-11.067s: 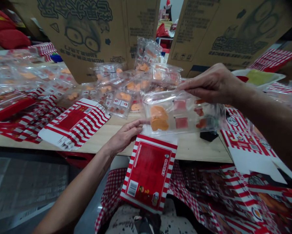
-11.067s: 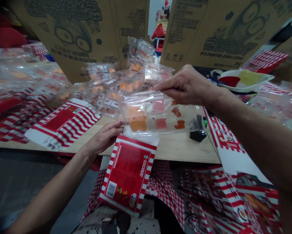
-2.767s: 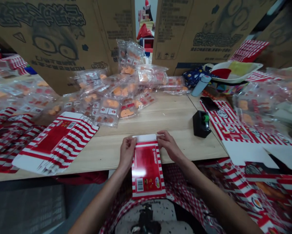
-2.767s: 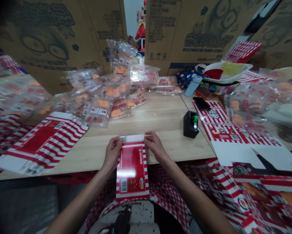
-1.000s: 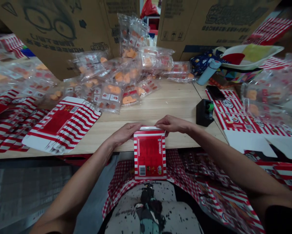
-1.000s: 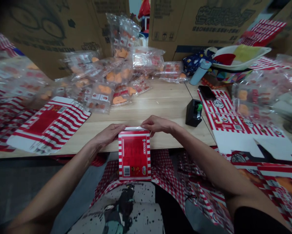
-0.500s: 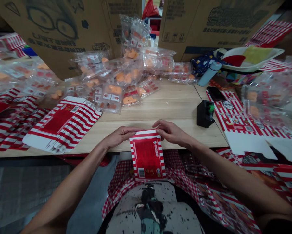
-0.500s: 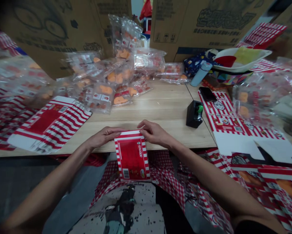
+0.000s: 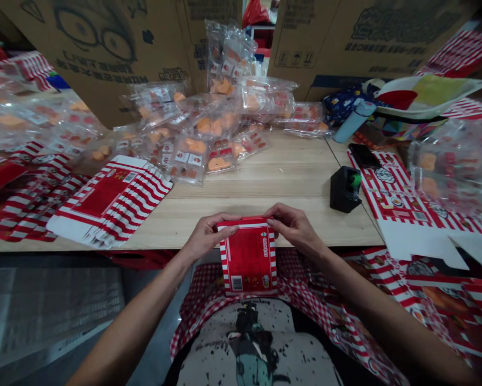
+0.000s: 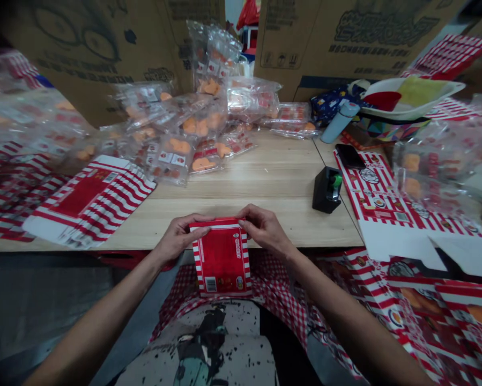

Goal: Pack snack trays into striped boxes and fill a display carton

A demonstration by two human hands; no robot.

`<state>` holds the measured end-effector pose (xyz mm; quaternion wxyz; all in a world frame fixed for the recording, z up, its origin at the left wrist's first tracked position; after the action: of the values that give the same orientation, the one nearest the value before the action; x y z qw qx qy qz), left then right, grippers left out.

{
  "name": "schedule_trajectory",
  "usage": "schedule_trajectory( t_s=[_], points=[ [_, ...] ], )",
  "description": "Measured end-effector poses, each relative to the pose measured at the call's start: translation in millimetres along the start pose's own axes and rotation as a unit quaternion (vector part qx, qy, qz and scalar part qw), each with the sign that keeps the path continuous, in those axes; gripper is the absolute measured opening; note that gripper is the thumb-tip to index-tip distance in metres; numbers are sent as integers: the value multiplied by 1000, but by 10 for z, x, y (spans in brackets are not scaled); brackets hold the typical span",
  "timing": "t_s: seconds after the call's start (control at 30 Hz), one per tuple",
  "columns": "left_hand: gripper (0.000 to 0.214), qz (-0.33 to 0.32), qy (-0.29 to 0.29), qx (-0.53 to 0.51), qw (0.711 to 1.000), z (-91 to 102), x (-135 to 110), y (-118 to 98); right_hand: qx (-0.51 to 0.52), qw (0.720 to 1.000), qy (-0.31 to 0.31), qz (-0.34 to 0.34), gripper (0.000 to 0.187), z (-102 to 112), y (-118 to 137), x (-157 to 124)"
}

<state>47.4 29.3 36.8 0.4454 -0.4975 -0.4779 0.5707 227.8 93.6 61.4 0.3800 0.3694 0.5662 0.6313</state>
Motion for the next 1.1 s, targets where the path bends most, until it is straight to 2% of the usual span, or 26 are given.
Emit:
schedule_trajectory(
  t_s=[0.07, 0.13, 0.2, 0.27, 0.33, 0.37, 0.43, 0.47, 0.5, 0.57, 0.63, 0.7, 0.8, 0.9, 1.1],
  points=[
    [34, -69, -9, 54, 996, 1, 53, -480, -6, 999, -26, 28, 17, 91, 271, 32],
    [25, -166, -34, 117, 979, 6, 119, -1077, -33, 992, -69, 96, 14, 219, 684, 72],
    [18, -286, -66, 170, 941, -42, 157, -1623, -68, 974, -115, 182, 12, 370, 1102, 108],
    [14, -391, -85, 205, 893, -172, 202, -1920, -108, 954, -132, 246, 13, 531, 1359, 169],
    [13, -447, -88, 215, 864, -328, 327, -1929, -151, 944, -144, 256, 19, 816, 1370, 264],
    [13, -457, -87, 211, 860, -392, 420, -1864, -172, 943, -175, 224, 23, 1063, 1270, 313],
    [14, -455, -84, 203, 863, -474, 611, -1704, -198, 931, -289, 101, 28, 1729, 904, 308],
    [15, -453, -79, 205, 864, -503, 685, -1645, -200, 912, -357, 13, 25, 2082, 647, 222],
    [15, -453, -70, 215, 862, -535, 735, -1610, -198, 896, -395, -48, 19, 2342, 424, 124],
    [15, -460, -45, 255, 849, -611, 771, -1612, -181, 880, -416, -139, 9, 2649, 17, -24],
    [15, -480, -24, 298, 825, -696, 744, -1670, -153, 880, -403, -198, 20, 2743, -304, -77],
    [17, -501, -19, 319, 804, -761, 697, -1728, -115, 879, -394, -243, 25, 2734, -534, -77],
    [19, -515, -28, 306, 800, -817, 631, -1741, -51, 875, -398, -272, 21, 2678, -706, -41],
    [15, -507, -47, 284, 812, -827, 579, -1696, 15, 877, -401, -266, 16, 2649, -758, -62],
    [13, -495, -59, 288, 818, -829, 542, -1685, 92, 878, -417, -218, 22, 2610, -826, -265]
  ],
)
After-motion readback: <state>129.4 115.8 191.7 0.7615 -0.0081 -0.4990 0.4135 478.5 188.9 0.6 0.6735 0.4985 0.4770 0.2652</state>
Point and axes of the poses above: each hand's wrist, its own x-axis towards the middle knuckle, its own z-axis out of the back of the hand, y = z × x, the point moved 10 cm from there along x, towards the middle knuckle, and after that the axes turned 10 degrees about -y, right-handed, at the moved point
